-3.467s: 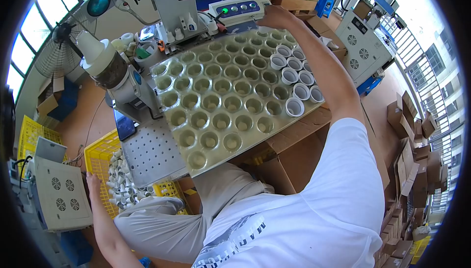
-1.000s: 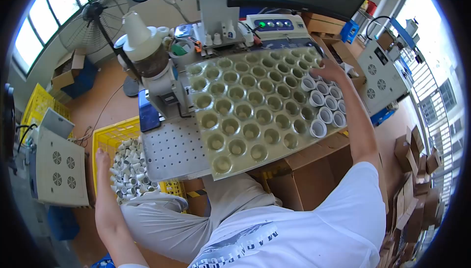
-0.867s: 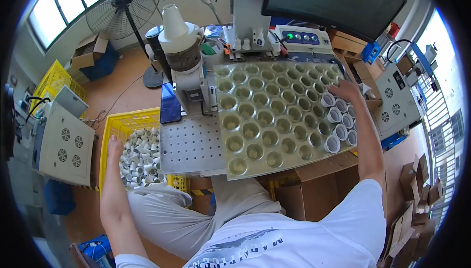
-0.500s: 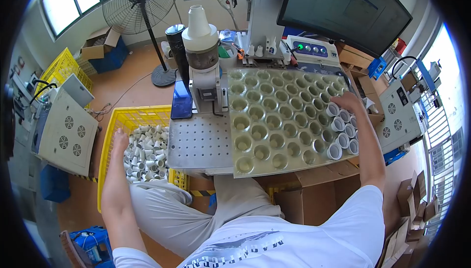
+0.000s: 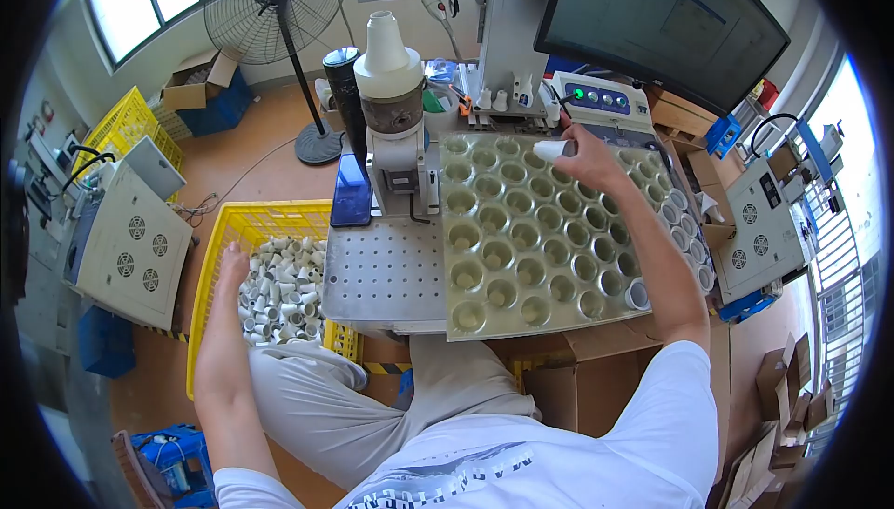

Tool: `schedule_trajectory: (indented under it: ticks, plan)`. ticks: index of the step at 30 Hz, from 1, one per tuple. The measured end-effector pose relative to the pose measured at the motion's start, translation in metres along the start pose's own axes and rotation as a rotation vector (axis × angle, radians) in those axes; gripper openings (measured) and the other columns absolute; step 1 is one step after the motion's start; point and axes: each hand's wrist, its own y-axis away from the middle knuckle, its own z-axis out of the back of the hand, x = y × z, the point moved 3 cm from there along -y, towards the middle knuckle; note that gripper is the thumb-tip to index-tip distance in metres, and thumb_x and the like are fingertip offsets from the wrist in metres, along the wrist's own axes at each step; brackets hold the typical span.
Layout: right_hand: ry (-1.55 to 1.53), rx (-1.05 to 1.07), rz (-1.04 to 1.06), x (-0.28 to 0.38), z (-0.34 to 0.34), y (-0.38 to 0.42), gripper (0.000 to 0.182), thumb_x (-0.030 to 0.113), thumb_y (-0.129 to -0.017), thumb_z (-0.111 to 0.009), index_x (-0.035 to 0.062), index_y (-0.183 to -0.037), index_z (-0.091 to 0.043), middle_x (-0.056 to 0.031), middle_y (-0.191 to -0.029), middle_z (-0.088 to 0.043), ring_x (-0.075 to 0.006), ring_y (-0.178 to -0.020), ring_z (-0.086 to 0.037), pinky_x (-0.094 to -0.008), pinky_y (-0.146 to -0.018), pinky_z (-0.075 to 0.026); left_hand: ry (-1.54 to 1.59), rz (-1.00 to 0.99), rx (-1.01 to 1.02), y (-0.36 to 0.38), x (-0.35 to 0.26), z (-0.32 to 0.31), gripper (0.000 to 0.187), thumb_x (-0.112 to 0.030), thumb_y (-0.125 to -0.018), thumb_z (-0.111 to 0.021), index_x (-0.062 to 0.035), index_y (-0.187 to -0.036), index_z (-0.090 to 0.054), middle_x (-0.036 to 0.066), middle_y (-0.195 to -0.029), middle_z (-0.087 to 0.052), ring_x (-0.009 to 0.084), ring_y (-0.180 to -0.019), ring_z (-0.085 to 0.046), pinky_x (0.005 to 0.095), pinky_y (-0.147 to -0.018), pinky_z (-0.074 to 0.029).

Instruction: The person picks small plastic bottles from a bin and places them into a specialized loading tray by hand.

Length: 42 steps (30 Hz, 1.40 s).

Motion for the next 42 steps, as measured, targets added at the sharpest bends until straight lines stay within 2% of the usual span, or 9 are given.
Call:
schedule_trajectory:
  ticks: [7,15,20,29,33,36,39,40,42]
  plan:
    - [-0.121,-0.010,0.175,0.036,-0.063,-0.015,0.042,0.018,-0.062,-0.066,0.0011,-0.092,-0.042,-0.0193,-0.083,-0.057,-0.0332,-0.078,-0.057,-0.0399,-0.075,-0.045,-0.034,-0.048,-0.011,0.004,-0.007,0.004,0.042,-0.018,-0.086,-0.043,0.0010,-0.123,-0.047,0.029,-0.119,-0.049,0.0440,-0.114,-0.046,0.0495,-0.098,-0.038]
    - [-0.241,-0.036,0.205,0.022,-0.067,-0.015,0.035,0.018,-0.063,-0.069,0.0032,-0.079,-0.042,-0.0069,-0.069,-0.044,-0.0174,-0.065,-0.042,-0.0311,-0.062,-0.039,0.038,-0.154,-0.196,-0.018,-0.035,0.006,0.033,-0.018,-0.083,-0.047,0.0044,-0.107,-0.053,0.027,-0.114,-0.051,0.0413,-0.107,-0.049,0.0474,-0.093,-0.039]
    - [-0.330,-0.114,0.181,0.016,-0.048,-0.030,0.036,0.019,-0.065,-0.073,0.0052,-0.074,-0.042,-0.0021,-0.069,-0.042,-0.0135,-0.066,-0.040,-0.0293,-0.061,-0.038,0.565,-0.297,-0.419,-0.056,-0.146,0.068,0.023,-0.020,-0.079,-0.049,0.0014,-0.076,-0.059,0.021,-0.089,-0.060,0.0320,-0.093,-0.056,0.0399,-0.084,-0.041]
    - [-1.134,-0.355,0.494,0.148,0.028,-0.078,0.030,0.021,-0.074,-0.077,0.0038,-0.076,-0.052,-0.0008,-0.073,-0.052,-0.0081,-0.065,-0.050,-0.0231,-0.065,-0.045,0.887,-0.663,-0.353,0.053,-0.449,0.200,0.022,-0.013,-0.081,-0.041,0.0030,-0.092,-0.052,0.015,-0.091,-0.056,0.0213,-0.093,-0.056,0.0360,-0.078,-0.044]
    - [-0.894,-0.411,0.565,0.209,0.005,-0.082,0.034,0.025,-0.073,-0.078,0.0026,-0.075,-0.052,-0.0028,-0.071,-0.053,-0.0102,-0.067,-0.051,-0.0255,-0.063,-0.044,0.738,-0.908,-0.623,0.042,-0.405,0.220,0.026,-0.013,-0.076,-0.051,-0.0162,-0.056,-0.069,0.002,-0.066,-0.063,0.0205,-0.080,-0.046,0.0358,-0.074,-0.036]
    - [-0.587,-0.292,0.634,0.228,-0.026,-0.071,0.037,0.031,-0.075,-0.076,0.0017,-0.076,-0.053,-0.0051,-0.071,-0.055,-0.0130,-0.068,-0.052,-0.0289,-0.063,-0.045,0.072,-0.786,-0.977,0.054,-0.313,0.222,0.028,-0.011,-0.075,-0.049,-0.0173,-0.055,-0.067,0.002,-0.066,-0.066,0.0194,-0.074,-0.049,0.0341,-0.072,-0.036]
    - [-0.561,-0.311,0.599,0.216,-0.037,-0.067,0.035,0.032,-0.078,-0.072,0.0020,-0.079,-0.055,-0.0067,-0.075,-0.059,-0.0145,-0.071,-0.053,-0.0301,-0.067,-0.046,0.121,-0.619,-0.883,-0.003,-0.196,0.161,0.025,-0.015,-0.072,-0.050,-0.0053,-0.052,-0.061,0.016,-0.070,-0.063,0.0323,-0.072,-0.056,0.0428,-0.068,-0.041]
    - [-0.653,-0.330,0.657,0.203,-0.037,-0.065,0.033,0.031,-0.079,-0.071,0.0017,-0.080,-0.055,-0.0072,-0.079,-0.060,-0.0152,-0.075,-0.055,-0.0304,-0.070,-0.047,0.463,-0.366,-0.663,-0.025,-0.154,0.138,0.023,-0.017,-0.071,-0.050,0.0010,-0.061,-0.060,0.024,-0.070,-0.059,0.0383,-0.078,-0.056,0.0468,-0.071,-0.041]
    - [-0.692,-0.356,0.684,0.167,-0.028,-0.053,0.031,0.029,-0.081,-0.069,0.0009,-0.083,-0.055,-0.0085,-0.087,-0.063,-0.0166,-0.083,-0.059,-0.0314,-0.077,-0.048,0.164,-0.110,-0.553,-0.052,-0.068,0.084,0.031,-0.017,-0.072,-0.049,0.0069,-0.089,-0.059,0.030,-0.089,-0.059,0.0449,-0.086,-0.057,0.0495,-0.077,-0.043]
